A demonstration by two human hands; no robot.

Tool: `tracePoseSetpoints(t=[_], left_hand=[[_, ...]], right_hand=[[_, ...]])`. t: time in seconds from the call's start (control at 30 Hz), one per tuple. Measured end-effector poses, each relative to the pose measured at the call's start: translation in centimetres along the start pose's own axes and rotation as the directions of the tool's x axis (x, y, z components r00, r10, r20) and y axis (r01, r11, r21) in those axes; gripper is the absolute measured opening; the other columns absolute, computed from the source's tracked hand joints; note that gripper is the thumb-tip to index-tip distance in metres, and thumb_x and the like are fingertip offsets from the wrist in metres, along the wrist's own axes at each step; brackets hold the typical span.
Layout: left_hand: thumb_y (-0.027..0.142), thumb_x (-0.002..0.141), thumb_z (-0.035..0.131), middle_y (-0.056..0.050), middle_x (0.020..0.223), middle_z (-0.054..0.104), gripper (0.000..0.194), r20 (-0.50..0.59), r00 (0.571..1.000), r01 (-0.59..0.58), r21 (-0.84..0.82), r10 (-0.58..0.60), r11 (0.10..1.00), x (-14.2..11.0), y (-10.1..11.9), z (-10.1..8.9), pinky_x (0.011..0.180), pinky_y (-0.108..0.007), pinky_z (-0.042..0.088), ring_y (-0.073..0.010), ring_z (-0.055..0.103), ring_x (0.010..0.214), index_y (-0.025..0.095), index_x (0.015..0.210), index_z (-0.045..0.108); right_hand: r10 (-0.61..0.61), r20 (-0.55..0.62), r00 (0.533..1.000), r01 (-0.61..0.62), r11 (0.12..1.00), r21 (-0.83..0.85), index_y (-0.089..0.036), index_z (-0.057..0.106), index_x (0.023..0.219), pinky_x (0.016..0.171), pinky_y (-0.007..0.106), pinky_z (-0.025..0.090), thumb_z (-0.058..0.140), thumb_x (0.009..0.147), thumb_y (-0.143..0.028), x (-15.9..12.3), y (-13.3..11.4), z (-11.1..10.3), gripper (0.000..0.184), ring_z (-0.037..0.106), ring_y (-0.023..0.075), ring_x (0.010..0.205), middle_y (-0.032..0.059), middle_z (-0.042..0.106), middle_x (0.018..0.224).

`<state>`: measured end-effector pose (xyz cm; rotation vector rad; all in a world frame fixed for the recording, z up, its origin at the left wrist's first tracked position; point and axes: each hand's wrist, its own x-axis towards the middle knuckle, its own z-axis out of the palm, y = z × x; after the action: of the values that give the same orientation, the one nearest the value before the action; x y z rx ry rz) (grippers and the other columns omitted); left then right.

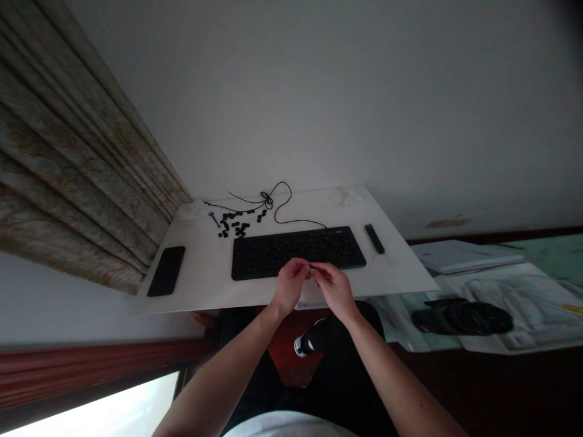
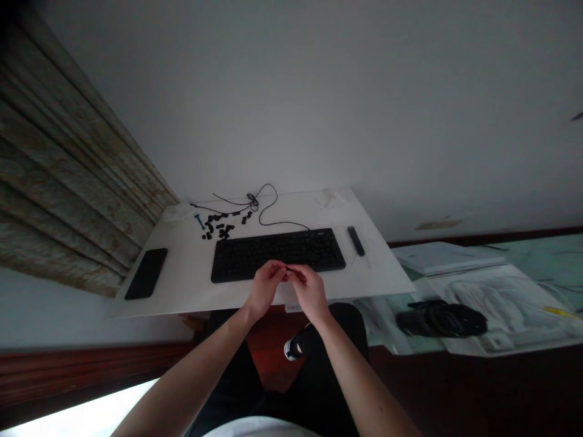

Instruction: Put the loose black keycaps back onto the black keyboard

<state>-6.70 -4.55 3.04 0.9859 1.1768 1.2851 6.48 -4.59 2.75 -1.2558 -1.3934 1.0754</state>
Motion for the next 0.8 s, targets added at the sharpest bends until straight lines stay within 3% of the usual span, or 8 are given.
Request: tracePoseSetpoints(t=[0.17, 0.33, 0.4, 0.47, 0.53, 0.6, 0.7, 0.8], left_hand=[[0.026, 0.088, 0.064, -0.005, 0.082, 0.072, 0.016, 0.056, 0.998, -0.013, 0.080, 0.009, 0.997, -0.5, -0.5, -0.8, 0.072, -0.028, 0.053, -0.0152, 0.067, 0.073, 0.019, 0.101, 0.068], [0.028, 0.094, 0.056, -0.005, 0.093, 0.075, 0.023, 0.133, 0.975, -0.212, 0.346, 0.176, 0.914, -0.2, -0.1, -2.6, 0.075, -0.029, 0.055, -0.0166, 0.069, 0.081, 0.021, 0.112, 0.068], [0.027, 0.095, 0.054, -0.007, 0.100, 0.074, 0.021, 0.120, 0.943, -0.327, 0.498, 0.310, 0.803, 0.4, 0.5, -4.6, 0.080, -0.031, 0.056, -0.0179, 0.070, 0.088, 0.021, 0.109, 0.069], [0.023, 0.095, 0.051, -0.008, 0.099, 0.074, 0.021, 0.107, 0.880, -0.410, 0.665, 0.463, 0.625, 1.1, 1.1, -7.5, 0.085, -0.035, 0.055, -0.0201, 0.069, 0.093, 0.020, 0.103, 0.070], [0.020, 0.095, 0.049, -0.009, 0.098, 0.073, 0.022, 0.114, 0.818, -0.416, 0.793, 0.564, 0.444, 1.7, 1.6, -10.8, 0.089, -0.040, 0.054, -0.0226, 0.068, 0.095, 0.019, 0.103, 0.069], [0.018, 0.094, 0.049, -0.009, 0.094, 0.072, 0.021, 0.133, 0.782, -0.380, 0.876, 0.608, 0.297, 2.1, 1.7, -13.9, 0.091, -0.044, 0.052, -0.0243, 0.068, 0.093, 0.018, 0.101, 0.069], [0.019, 0.093, 0.050, -0.010, 0.100, 0.071, 0.020, 0.131, 0.783, -0.310, 0.930, 0.608, 0.199, 2.4, 1.5, -16.7, 0.096, -0.047, 0.050, -0.0259, 0.066, 0.099, 0.019, 0.103, 0.068], [0.025, 0.094, 0.051, -0.011, 0.110, 0.069, 0.022, 0.106, 0.800, -0.271, 0.942, 0.591, 0.198, 2.7, 1.1, -17.2, 0.098, -0.047, 0.049, -0.0269, 0.063, 0.107, 0.019, 0.109, 0.067]], right_hand=[[0.055, 0.058, 0.997, -0.056, 0.998, 0.013, -0.020, 0.071, 0.095, 0.075, 0.037, 0.056, 0.065, 0.083, -0.053, 0.0, 0.4, -0.2, 0.036, 0.070, 0.0236, 0.080, 0.0092, 0.075, 0.091], [0.111, 0.036, 0.993, -0.113, 0.993, 0.044, -0.018, 0.072, 0.093, 0.067, 0.034, 0.054, 0.069, 0.079, -0.058, 0.2, 1.0, -0.3, 0.043, 0.067, 0.0208, 0.071, 0.0087, 0.074, 0.085], [0.141, -0.009, 0.990, -0.139, 0.986, 0.093, -0.017, 0.072, 0.095, 0.063, 0.032, 0.053, 0.072, 0.075, -0.058, 0.5, 1.3, -0.7, 0.046, 0.065, 0.0186, 0.067, 0.0079, 0.074, 0.081], [0.173, -0.049, 0.984, -0.164, 0.975, 0.147, -0.015, 0.072, 0.096, 0.061, 0.031, 0.052, 0.075, 0.072, -0.058, 0.9, 1.7, -1.2, 0.049, 0.063, 0.0171, 0.064, 0.0070, 0.073, 0.078], [0.207, -0.076, 0.975, -0.190, 0.964, 0.187, -0.015, 0.073, 0.096, 0.060, 0.031, 0.052, 0.078, 0.069, -0.057, 1.3, 2.1, -1.8, 0.050, 0.062, 0.0164, 0.062, 0.0064, 0.072, 0.076], [0.241, -0.094, 0.966, -0.217, 0.953, 0.213, -0.015, 0.073, 0.095, 0.059, 0.031, 0.051, 0.081, 0.066, -0.056, 1.6, 2.5, -2.2, 0.051, 0.061, 0.0159, 0.061, 0.0059, 0.072, 0.074], [0.278, -0.103, 0.955, -0.246, 0.937, 0.249, -0.015, 0.074, 0.094, 0.058, 0.030, 0.050, 0.083, 0.064, -0.053, 1.8, 2.8, -2.5, 0.050, 0.060, 0.0152, 0.060, 0.0059, 0.072, 0.074], [0.304, -0.104, 0.947, -0.266, 0.923, 0.276, -0.015, 0.074, 0.094, 0.057, 0.029, 0.049, 0.083, 0.063, -0.052, 1.9, 2.5, -2.4, 0.050, 0.060, 0.0145, 0.060, 0.0067, 0.073, 0.076]])
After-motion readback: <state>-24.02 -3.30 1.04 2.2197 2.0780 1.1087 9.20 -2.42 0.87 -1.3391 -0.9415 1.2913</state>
